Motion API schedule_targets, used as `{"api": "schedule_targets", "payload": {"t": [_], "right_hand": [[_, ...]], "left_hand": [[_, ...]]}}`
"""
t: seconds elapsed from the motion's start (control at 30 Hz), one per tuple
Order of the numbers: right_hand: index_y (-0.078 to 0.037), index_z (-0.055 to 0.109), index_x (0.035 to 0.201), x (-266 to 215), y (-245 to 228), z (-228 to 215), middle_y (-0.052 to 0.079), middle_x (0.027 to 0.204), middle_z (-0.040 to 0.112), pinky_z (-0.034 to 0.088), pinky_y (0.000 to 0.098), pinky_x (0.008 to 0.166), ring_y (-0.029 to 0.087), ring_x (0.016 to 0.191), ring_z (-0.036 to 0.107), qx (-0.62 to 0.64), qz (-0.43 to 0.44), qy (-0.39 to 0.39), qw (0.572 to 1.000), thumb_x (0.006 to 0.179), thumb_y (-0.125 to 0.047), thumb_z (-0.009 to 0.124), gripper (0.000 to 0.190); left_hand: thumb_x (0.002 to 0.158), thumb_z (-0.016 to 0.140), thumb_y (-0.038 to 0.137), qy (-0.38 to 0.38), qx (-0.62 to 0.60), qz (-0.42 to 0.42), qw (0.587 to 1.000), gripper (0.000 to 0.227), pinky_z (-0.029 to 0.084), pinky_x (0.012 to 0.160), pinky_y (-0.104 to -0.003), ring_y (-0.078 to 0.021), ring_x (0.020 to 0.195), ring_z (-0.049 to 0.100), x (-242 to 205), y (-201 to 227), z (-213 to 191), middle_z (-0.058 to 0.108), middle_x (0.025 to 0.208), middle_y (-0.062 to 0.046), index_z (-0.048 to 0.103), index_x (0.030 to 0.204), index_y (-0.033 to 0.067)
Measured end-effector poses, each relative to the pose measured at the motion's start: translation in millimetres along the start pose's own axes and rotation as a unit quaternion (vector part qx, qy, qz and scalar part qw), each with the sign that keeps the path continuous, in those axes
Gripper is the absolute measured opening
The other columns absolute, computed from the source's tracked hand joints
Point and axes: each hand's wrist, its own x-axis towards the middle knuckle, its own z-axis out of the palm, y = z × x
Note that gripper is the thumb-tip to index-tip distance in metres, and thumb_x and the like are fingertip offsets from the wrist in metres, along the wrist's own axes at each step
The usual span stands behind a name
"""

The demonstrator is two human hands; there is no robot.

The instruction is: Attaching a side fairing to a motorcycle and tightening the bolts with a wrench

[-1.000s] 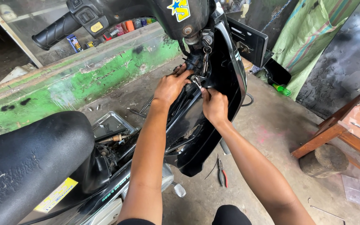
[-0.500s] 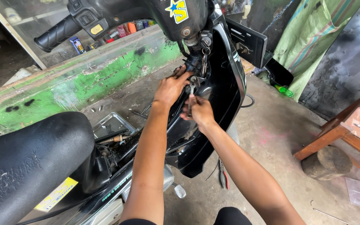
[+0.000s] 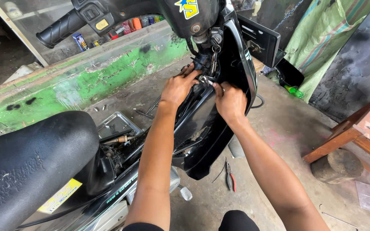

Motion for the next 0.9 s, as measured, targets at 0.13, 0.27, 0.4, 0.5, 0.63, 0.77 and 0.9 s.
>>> {"api": "schedule_targets", "payload": {"t": [0.13,0.27,0.4,0.5,0.63,0.77,0.9], "right_hand": [[-0.009,0.078,0.103,2.6,-1.0,-5.5,0.017,0.082,0.074,0.063,0.0529,0.067,0.041,0.079,0.075,-0.006,-0.077,0.048,0.996,0.103,-0.045,0.066,0.038],[-0.015,0.079,0.101,-3.0,-6.5,-6.6,0.018,0.081,0.076,0.061,0.0542,0.073,0.044,0.085,0.074,0.015,-0.001,-0.022,1.000,0.101,-0.052,0.061,0.040],[-0.010,0.079,0.096,-14.5,-14.7,11.0,0.022,0.079,0.074,0.060,0.0554,0.073,0.047,0.085,0.073,0.096,0.055,-0.012,0.994,0.101,-0.045,0.062,0.040],[-0.015,0.079,0.089,-29.5,-30.5,14.1,0.015,0.077,0.075,0.058,0.0555,0.070,0.042,0.089,0.073,0.182,0.123,-0.029,0.975,0.101,-0.044,0.059,0.038],[-0.008,0.074,0.073,-29.4,-48.5,25.5,0.016,0.058,0.071,0.062,0.0312,0.042,0.023,0.047,0.072,0.345,0.217,-0.103,0.907,0.103,-0.035,0.057,0.043],[0.008,0.068,0.095,-22.0,-68.5,34.5,0.028,0.080,0.073,0.067,0.0402,0.058,0.032,0.068,0.077,0.549,0.296,-0.171,0.763,0.106,-0.034,0.048,0.048],[0.003,0.063,0.103,-25.9,-71.4,22.5,0.017,0.081,0.073,0.068,0.0420,0.071,0.027,0.076,0.078,0.654,0.308,-0.209,0.658,0.106,-0.033,0.053,0.038]], "left_hand": [[0.106,0.046,0.050,0.002,-0.007,-0.001,1.000,0.035,0.060,0.087,-0.063,-0.0359,0.129,0.058,-1.4,3.1,-3.4,0.051,0.154,0.000,0.051,0.140,0.0415],[0.106,0.048,0.050,0.003,-0.016,0.001,1.000,0.037,0.059,0.087,-0.065,-0.0374,0.130,0.057,0.5,6.3,-4.1,0.049,0.155,-0.001,0.052,0.141,0.0380],[0.107,0.047,0.052,-0.002,-0.008,-0.008,1.000,0.039,0.060,0.086,-0.064,-0.0359,0.132,0.057,-0.3,0.6,8.1,0.048,0.156,0.001,0.048,0.144,0.0410],[0.107,0.045,0.051,-0.007,-0.006,-0.013,1.000,0.038,0.059,0.088,-0.064,-0.0366,0.133,0.055,-2.1,2.7,6.1,0.046,0.158,0.000,0.047,0.145,0.0419],[0.107,0.046,0.050,-0.004,-0.007,-0.020,1.000,0.038,0.059,0.088,-0.064,-0.0356,0.133,0.055,-0.6,0.0,10.7,0.047,0.158,0.001,0.048,0.144,0.0420],[0.106,0.047,0.049,-0.033,-0.007,-0.018,0.999,0.036,0.058,0.092,-0.062,-0.0332,0.136,0.053,1.1,-4.4,10.9,0.044,0.159,0.004,0.049,0.141,0.0394],[0.107,0.045,0.048,-0.069,-0.021,-0.025,0.997,0.034,0.056,0.098,-0.061,-0.0325,0.140,0.049,1.8,-3.2,2.0,0.041,0.161,0.006,0.048,0.140,0.0410]]}}
